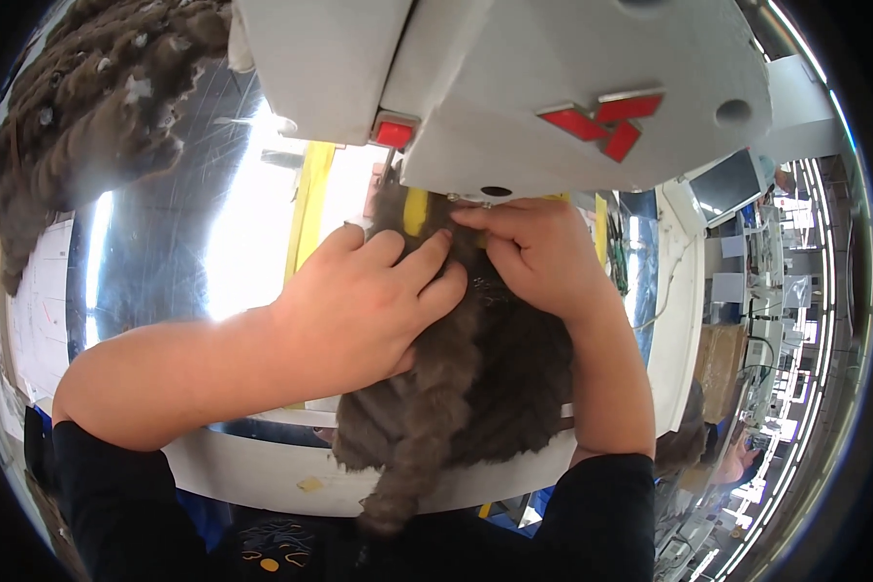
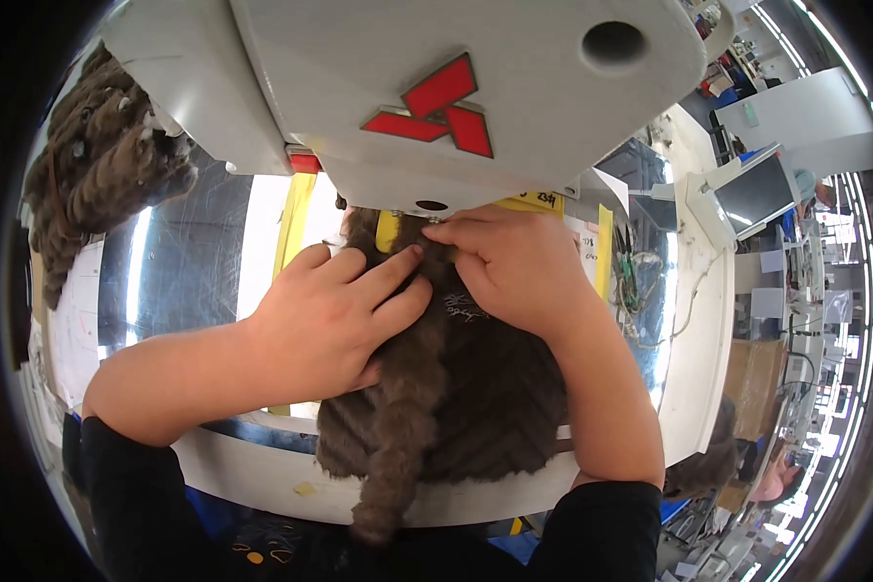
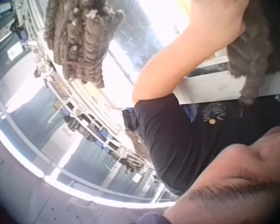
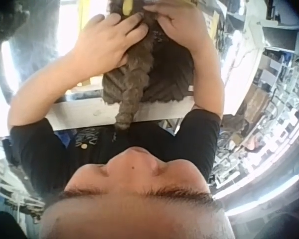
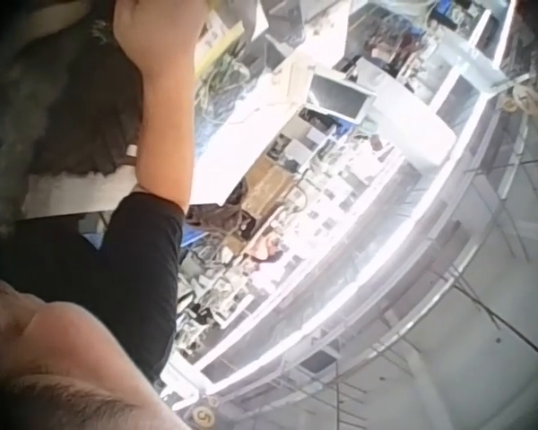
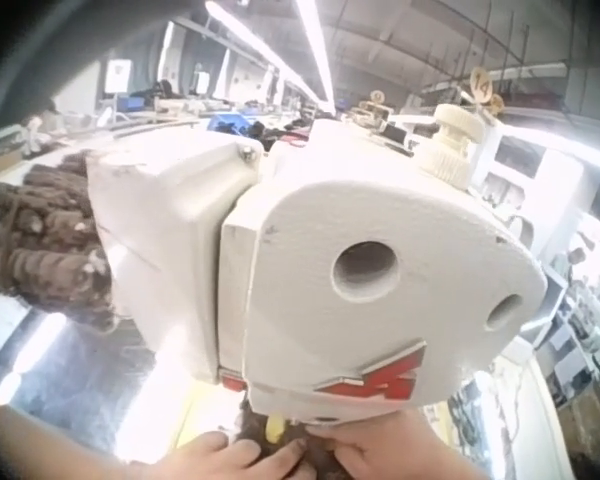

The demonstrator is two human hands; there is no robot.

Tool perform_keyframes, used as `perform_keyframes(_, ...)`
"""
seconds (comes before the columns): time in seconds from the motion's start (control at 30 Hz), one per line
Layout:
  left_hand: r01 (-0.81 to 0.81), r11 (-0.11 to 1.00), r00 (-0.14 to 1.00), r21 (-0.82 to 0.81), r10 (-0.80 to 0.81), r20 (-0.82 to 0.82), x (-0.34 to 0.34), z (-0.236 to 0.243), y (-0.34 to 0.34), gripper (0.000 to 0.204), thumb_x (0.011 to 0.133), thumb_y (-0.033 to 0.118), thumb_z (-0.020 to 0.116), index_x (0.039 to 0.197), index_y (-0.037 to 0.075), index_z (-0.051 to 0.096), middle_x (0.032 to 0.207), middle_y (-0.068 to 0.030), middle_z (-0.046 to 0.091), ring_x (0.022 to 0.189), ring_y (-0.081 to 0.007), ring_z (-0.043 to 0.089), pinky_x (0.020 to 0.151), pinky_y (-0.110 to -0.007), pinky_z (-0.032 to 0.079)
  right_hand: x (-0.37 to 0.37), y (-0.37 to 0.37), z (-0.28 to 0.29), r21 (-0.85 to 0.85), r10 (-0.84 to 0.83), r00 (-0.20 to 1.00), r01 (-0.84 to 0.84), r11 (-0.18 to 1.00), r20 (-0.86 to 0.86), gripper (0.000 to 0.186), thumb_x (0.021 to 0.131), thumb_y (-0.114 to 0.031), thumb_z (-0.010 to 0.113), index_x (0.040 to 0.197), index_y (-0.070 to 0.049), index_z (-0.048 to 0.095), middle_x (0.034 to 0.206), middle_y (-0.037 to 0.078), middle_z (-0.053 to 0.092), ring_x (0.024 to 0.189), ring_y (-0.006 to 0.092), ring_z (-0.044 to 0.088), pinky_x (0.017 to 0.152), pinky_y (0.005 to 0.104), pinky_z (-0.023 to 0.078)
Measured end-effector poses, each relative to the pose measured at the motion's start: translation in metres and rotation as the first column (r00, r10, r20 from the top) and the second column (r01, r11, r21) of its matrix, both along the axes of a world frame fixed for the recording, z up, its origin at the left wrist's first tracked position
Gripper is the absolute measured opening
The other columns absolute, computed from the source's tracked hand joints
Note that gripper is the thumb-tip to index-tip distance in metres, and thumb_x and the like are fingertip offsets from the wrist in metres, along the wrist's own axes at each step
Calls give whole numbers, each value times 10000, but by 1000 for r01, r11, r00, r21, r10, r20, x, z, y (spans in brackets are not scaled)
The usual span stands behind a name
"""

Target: Using an industrial sewing machine to attach fur strips to a fabric bag.

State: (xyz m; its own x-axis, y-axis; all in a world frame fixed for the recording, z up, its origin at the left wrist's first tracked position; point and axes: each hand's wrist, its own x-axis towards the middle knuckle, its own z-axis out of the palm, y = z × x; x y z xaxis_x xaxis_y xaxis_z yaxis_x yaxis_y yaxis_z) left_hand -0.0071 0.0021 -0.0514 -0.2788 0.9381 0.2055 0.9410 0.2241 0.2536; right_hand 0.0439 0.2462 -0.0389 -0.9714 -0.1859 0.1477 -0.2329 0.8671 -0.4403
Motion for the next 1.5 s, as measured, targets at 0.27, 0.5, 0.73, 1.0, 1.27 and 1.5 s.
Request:
perform_keyframes(0.27, -16, 998, 1000, -53, 17, 20, -4, 2, 6, 840, 561, 317, 884, 1321, 123, 584, 1399, -108, 604, 967, -245, 615, 800, -401, 499, -8, 4, 2, 57, -31, 999, 30, 998, 13, 277, 826, -70, 625, 1029, -117, 807, 866, 126, 743, 820, 354, 703, 743, 445, 563)
perform_keyframes(0.5, -34, 998, 999, -56, 34, 5, -9, 2, 10, 825, 569, 328, 890, 1307, 129, 580, 1382, -90, 609, 973, -239, 618, 806, -393, 502, -14, 10, -4, 16, -48, 998, 48, 999, -46, 214, 811, -83, 621, 946, -79, 786, 823, 170, 709, 797, 401, 678, 712, 478, 544)
perform_keyframes(0.73, -71, 997, 997, 1, 71, -10, -14, -2, 10, 814, 594, 323, 880, 1323, 127, 579, 1373, -75, 611, 1003, -233, 608, 809, -381, 491, -22, 14, -10, 19, -95, 992, 97, 995, -81, 243, 837, -103, 634, 1045, -60, 751, 917, 184, 725, 895, 417, 672, 791, 475, 539)
perform_keyframes(1.0, -75, 997, 997, 8, 75, -36, -19, -7, 10, 840, 633, 364, 898, 1359, 97, 569, 1359, -69, 615, 1010, -229, 605, 827, -372, 476, -29, 29, -23, 7, -83, 991, 84, 996, -105, 274, 858, -115, 664, 1116, -53, 731, 1038, 165, 744, 1002, 384, 688, 851, 454, 541)
perform_keyframes(1.27, -79, 995, 996, -69, 76, -38, -27, 2, -5, 862, 644, 390, 904, 1378, 95, 561, 1373, -61, 604, 1062, -227, 605, 840, -376, 465, -36, 16, -22, 143, -149, 988, 153, 978, -37, 295, 902, -148, 738, 1182, -57, 712, 1154, 138, 730, 1090, 320, 678, 928, 428, 533)
perform_keyframes(1.5, -76, 994, 997, -80, 76, -3, -30, 4, -4, 923, 620, 378, 913, 1406, 81, 531, 1381, -70, 600, 1127, -254, 601, 879, -398, 469, -29, 15, -17, -150, -161, 986, 153, 977, -38, 251, 905, -174, 698, 1132, -74, 736, 1089, 138, 752, 1059, 336, 693, 888, 427, 541)
